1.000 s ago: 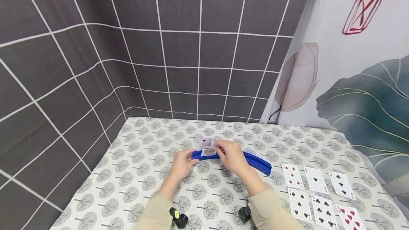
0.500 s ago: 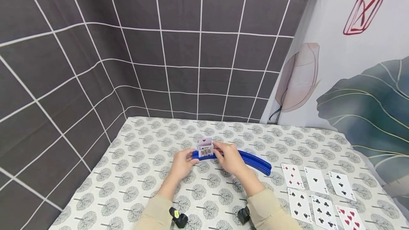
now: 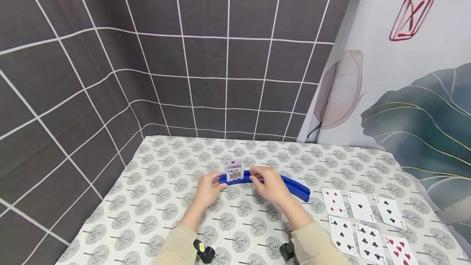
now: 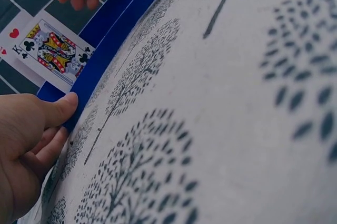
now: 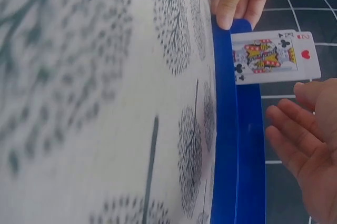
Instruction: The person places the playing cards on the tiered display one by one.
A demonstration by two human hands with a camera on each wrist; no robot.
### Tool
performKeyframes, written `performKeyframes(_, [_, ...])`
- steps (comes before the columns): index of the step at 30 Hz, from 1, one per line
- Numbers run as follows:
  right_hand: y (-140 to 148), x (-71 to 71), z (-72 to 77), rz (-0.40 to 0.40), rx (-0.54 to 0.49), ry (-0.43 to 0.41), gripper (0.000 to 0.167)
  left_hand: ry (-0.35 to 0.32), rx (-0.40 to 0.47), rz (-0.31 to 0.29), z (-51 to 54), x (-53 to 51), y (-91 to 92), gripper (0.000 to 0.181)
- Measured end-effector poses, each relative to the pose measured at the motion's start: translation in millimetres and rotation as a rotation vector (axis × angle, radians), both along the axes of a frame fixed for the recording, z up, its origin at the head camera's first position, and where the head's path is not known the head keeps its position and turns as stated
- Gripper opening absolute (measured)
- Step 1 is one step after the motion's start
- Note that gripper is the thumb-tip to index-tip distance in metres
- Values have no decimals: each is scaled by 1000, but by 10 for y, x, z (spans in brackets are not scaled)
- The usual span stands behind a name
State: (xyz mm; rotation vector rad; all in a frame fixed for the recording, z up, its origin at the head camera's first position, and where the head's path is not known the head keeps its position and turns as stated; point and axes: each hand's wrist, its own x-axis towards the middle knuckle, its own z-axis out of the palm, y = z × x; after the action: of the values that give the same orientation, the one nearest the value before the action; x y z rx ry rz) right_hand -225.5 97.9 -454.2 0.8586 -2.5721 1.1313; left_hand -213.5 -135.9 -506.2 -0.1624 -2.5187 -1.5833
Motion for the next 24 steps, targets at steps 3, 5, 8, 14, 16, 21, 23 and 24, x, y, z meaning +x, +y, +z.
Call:
performKeyframes(3, [60, 11, -4, -11, -1, 22, 20, -4, -1, 6, -3, 2, -1, 36])
performKeyframes(5, [95, 20, -2, -24, 3, 36, 20, 1, -6, 3, -6, 5, -3, 37])
performKeyframes(8, [142, 38, 10, -43, 14, 44, 21, 6, -9, 6, -1, 10, 0, 37])
performKeyframes(14, [214, 66, 36, -63, 22, 60, 23, 13, -15, 11, 6, 13, -1, 36])
performKeyframes(16, [239, 74, 41, -64, 21, 63, 23, 9, -16, 12, 5, 15, -2, 37])
performKeyframes(21, [313, 85, 59, -66, 9, 55, 21, -5, -11, 19, 1, 9, -2, 37])
performKeyframes(23, [348, 84, 65, -67, -1, 52, 21, -1, -14, 15, -1, 4, -5, 38])
performKeyframes(24, [365, 85, 69, -67, -6, 48, 22, -3, -11, 14, 3, 3, -4, 38])
